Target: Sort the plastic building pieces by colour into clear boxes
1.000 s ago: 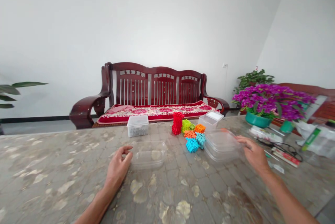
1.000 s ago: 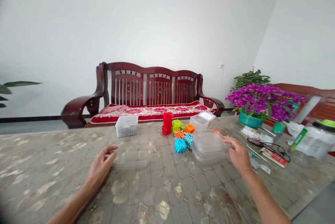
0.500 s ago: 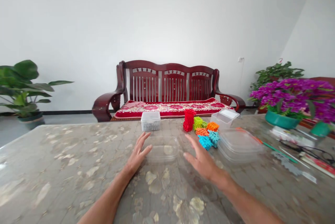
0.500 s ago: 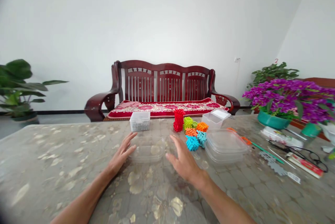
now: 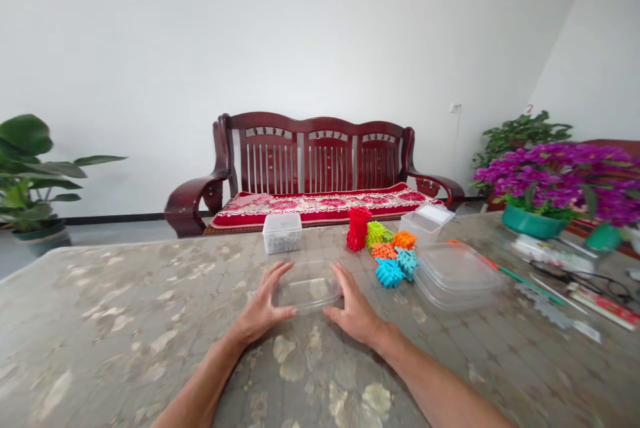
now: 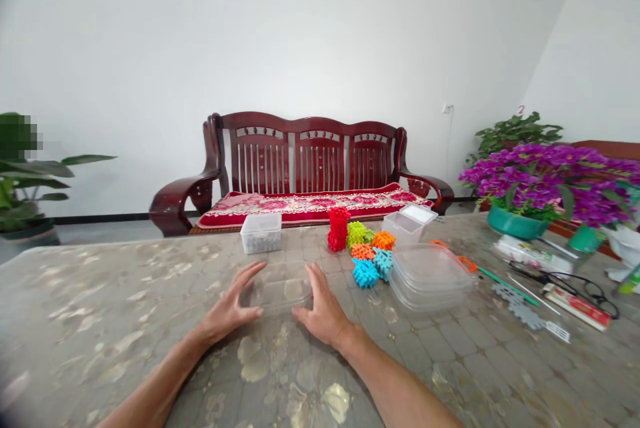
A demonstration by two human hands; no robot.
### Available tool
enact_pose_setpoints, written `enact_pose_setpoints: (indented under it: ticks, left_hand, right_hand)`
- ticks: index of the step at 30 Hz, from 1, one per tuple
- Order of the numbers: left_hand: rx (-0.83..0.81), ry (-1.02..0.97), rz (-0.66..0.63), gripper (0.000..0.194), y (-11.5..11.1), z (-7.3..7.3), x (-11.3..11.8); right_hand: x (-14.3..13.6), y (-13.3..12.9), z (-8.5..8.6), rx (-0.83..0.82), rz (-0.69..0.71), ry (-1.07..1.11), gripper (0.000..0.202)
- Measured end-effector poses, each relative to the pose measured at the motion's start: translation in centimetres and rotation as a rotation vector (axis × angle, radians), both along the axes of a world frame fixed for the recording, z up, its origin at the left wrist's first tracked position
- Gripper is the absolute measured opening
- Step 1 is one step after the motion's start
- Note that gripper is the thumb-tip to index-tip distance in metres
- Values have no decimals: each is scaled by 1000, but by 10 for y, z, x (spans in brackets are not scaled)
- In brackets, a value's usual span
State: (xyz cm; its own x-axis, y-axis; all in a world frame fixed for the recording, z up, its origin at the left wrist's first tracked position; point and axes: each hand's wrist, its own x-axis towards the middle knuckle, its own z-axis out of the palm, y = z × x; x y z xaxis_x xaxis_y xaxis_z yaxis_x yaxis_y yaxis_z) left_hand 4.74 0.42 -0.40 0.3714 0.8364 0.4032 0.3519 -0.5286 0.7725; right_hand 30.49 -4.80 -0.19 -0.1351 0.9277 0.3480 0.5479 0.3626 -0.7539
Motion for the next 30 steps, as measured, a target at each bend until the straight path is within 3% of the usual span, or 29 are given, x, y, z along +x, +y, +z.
enact_pose_setpoints:
  ticks: [4, 9, 14, 21, 25, 30]
  left_hand:
    - [33, 52, 15, 79, 0, 2, 1]
    - [58, 72, 34, 70, -1, 3, 1]
    - [76, 62, 57, 69, 0, 3, 2]
    - [14, -13, 12, 76, -2, 6, 3]
    - [-30, -48, -20, 82, -3, 7, 8]
    - [-57, -51, -38, 86, -5, 8, 12]
  right_hand:
    - [15, -19, 2, 114, -94, 43, 69]
    - [69, -48, 5, 168, -261, 3, 34]
    - [125, -53, 1, 168, -485, -99, 33]
    - [173, -49, -8, 222, -675, -182, 38]
    - [171, -38, -1, 252, -683, -168, 35]
    - [130, -13, 32, 320, -512, -438, 32]
